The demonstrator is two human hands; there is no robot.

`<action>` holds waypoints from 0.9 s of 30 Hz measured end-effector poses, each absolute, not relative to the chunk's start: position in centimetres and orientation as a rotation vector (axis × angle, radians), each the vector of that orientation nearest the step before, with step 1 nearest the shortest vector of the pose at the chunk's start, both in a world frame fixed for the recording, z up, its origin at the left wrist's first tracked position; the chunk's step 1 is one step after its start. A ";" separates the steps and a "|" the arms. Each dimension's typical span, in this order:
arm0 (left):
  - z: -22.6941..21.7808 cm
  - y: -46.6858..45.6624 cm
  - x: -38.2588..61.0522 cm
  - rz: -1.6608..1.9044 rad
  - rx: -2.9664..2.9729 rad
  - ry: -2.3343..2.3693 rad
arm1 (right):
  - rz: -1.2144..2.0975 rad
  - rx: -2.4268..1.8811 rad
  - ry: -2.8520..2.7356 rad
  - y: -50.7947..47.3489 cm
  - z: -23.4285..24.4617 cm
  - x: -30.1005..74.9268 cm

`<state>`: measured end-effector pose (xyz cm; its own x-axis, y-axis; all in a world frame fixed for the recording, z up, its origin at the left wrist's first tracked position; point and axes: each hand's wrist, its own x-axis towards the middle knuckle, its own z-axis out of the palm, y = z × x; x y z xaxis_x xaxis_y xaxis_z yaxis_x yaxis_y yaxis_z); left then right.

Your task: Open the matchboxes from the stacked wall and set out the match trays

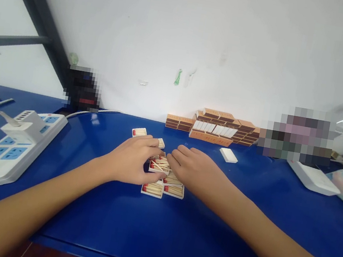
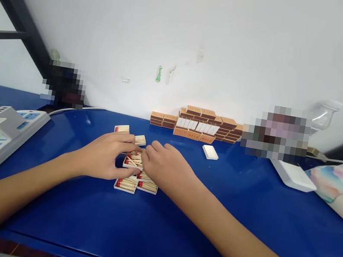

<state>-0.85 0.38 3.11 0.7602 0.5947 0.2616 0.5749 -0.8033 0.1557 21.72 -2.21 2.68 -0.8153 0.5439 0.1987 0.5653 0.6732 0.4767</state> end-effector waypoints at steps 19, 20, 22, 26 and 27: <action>3.3 0.4 -1.0 0.495 2.893 0.897 | -0.532 -1.142 -2.703 1.5 3.6 26.3; 3.3 0.4 -1.0 0.490 2.895 0.893 | -0.506 -1.202 -2.699 2.3 3.5 26.2; 3.3 0.4 -1.1 0.474 2.899 0.894 | -0.490 -1.317 -2.718 3.9 3.1 25.8; 3.4 0.4 -1.1 0.487 2.900 0.893 | -0.591 -1.412 -2.793 5.9 2.3 24.8; 3.4 0.3 -1.1 0.491 2.901 0.889 | -0.617 -1.420 -2.801 6.0 2.1 24.6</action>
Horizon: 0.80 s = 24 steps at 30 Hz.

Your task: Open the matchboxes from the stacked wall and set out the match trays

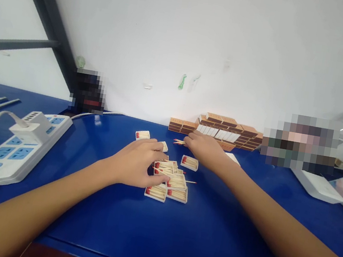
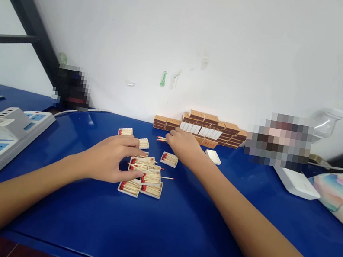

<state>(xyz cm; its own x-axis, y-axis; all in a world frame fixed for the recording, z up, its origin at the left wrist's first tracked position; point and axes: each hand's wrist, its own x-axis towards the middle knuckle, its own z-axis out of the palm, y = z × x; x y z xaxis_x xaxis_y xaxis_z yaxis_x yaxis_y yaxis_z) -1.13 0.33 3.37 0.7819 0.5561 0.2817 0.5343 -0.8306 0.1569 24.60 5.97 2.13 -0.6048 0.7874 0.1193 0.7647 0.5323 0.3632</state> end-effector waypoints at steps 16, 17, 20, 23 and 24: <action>3.3 0.2 -1.0 0.468 2.930 0.894 | 0.131 1.576 2.871 6.3 0.6 26.0; 3.3 0.2 -1.0 0.466 2.930 0.891 | 0.138 1.600 2.877 6.3 0.5 25.9; 3.5 0.2 -1.1 0.459 2.920 0.884 | 0.179 1.640 2.946 5.7 1.2 25.4; 3.7 0.2 -1.1 0.454 2.901 0.882 | 0.040 1.628 3.102 4.1 2.6 24.3; 3.7 0.2 -1.1 0.455 2.892 0.880 | -0.069 1.613 3.142 3.5 3.0 23.9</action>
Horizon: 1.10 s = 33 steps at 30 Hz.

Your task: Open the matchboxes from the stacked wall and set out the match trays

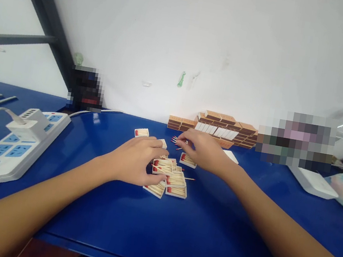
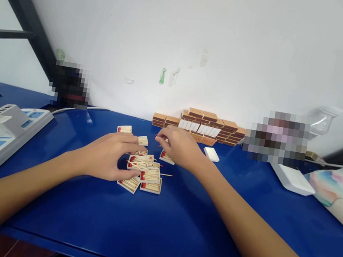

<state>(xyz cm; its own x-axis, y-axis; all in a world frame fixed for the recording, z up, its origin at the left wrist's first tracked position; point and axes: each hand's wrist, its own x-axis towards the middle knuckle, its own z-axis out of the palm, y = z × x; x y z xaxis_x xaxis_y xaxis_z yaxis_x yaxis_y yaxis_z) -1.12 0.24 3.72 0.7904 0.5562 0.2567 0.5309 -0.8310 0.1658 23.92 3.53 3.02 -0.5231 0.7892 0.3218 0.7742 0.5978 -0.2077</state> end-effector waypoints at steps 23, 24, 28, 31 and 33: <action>4.0 0.1 -0.9 0.446 2.775 0.932 | 0.717 -0.892 -2.601 2.9 4.1 22.2; 4.0 0.1 -0.9 0.442 2.770 0.931 | 0.722 -0.875 -2.614 3.1 4.2 22.4; 4.0 0.2 -1.1 0.441 2.781 0.909 | 0.763 -0.787 -2.699 4.4 4.5 22.4; 3.9 0.3 -1.2 0.440 2.785 0.917 | 0.796 -0.739 -2.742 5.1 4.6 21.9; 3.8 0.4 -1.2 0.448 2.779 0.925 | 0.806 -0.717 -2.765 5.3 4.5 21.6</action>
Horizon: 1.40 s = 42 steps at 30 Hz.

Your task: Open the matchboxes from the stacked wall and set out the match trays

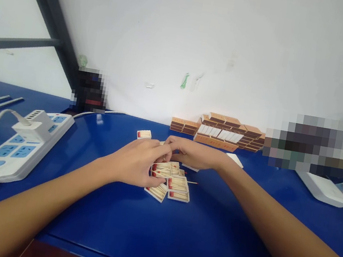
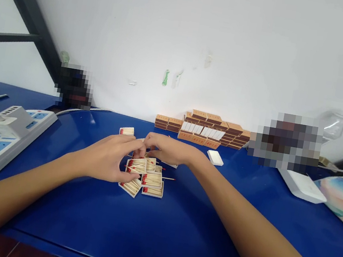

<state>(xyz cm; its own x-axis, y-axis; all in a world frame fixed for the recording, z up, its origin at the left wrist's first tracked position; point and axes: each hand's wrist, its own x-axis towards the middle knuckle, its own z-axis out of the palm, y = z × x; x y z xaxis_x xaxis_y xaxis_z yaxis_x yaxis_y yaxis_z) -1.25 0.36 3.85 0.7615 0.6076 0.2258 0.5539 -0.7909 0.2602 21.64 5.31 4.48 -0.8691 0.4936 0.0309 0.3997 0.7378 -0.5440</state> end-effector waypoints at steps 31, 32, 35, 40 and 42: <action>4.6 0.7 -1.7 0.448 2.651 0.961 | 0.328 -1.306 -2.519 8.8 2.7 25.8; 4.6 0.7 -1.7 0.449 2.656 0.962 | 0.337 -1.304 -2.533 8.9 2.6 25.9; 4.8 0.8 -1.8 0.470 2.673 0.957 | 0.380 -1.259 -2.546 8.5 3.1 25.7; 5.1 1.1 -2.1 0.560 2.680 0.953 | 0.782 -1.042 -2.661 6.2 5.6 24.3; 5.2 1.2 -2.2 0.595 2.683 0.973 | 0.891 -0.991 -2.722 5.3 6.2 23.5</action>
